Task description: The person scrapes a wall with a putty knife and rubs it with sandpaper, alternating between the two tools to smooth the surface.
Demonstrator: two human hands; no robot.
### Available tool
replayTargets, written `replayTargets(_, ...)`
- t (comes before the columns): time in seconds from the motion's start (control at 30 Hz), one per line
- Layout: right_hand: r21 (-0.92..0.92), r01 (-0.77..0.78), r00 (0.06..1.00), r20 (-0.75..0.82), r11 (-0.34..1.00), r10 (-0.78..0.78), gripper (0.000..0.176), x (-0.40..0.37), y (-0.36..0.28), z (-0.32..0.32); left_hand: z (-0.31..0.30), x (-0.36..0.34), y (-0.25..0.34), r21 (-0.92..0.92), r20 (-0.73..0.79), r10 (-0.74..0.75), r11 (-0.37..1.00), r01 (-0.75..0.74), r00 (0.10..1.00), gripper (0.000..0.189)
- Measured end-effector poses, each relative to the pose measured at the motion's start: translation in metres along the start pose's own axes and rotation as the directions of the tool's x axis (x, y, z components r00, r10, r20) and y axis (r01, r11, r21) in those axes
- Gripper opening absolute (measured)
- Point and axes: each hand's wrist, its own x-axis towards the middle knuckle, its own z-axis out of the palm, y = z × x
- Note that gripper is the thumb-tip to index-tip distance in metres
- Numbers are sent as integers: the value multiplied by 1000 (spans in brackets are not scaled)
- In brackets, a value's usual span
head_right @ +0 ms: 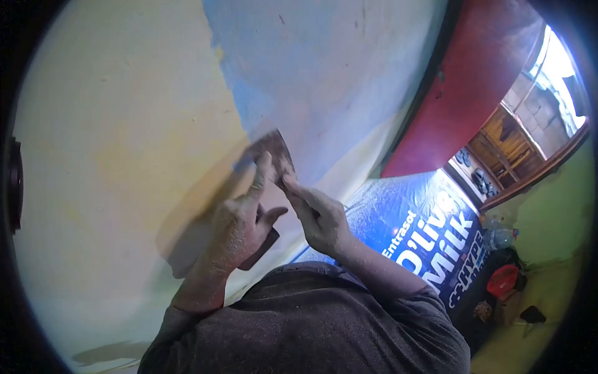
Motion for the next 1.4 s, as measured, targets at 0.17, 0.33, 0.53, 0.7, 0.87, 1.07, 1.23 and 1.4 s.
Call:
replayTargets(0.17, -48, -31, 999, 27, 998, 32, 37, 4, -1, -4, 8, -2, -6, -24, -43, 46, 999, -47, 998, 108)
replayTargets(0.33, -37, -9, 1000, 23, 999, 10, 35, 1, 1, -4, 3, 0, 0, -48, -2, 14, 999, -14, 1000, 107)
replayTargets(0.53, -68, -59, 995, 71, 996, 63, 35, 6, -11, -13, 5, -2, -3, -37, -59, 61, 997, -64, 996, 105)
replayTargets(0.7, -85, -18, 999, 39, 996, 21, 36, -3, -1, -7, 13, -2, -6, 39, -28, 85, 996, -84, 996, 110)
replayTargets(0.87, -96, -16, 996, 86, 995, 25, 36, 9, -13, -13, 8, -3, 2, -31, -67, 14, 999, -17, 998, 112)
replayTargets(1.07, -84, 53, 996, 76, 995, -46, 37, 6, 3, -7, 15, -5, -11, 31, 0, 12, 999, -12, 1000, 109)
replayTargets(1.23, -102, 46, 994, 106, 994, -35, 38, 6, -8, -10, 3, -8, 4, -24, -14, -63, 998, 63, 998, 108)
replayTargets(1.4, -84, 41, 994, 106, 996, -32, 39, 3, 0, -10, 16, -9, -11, -2, -72, 50, 999, -51, 996, 111)
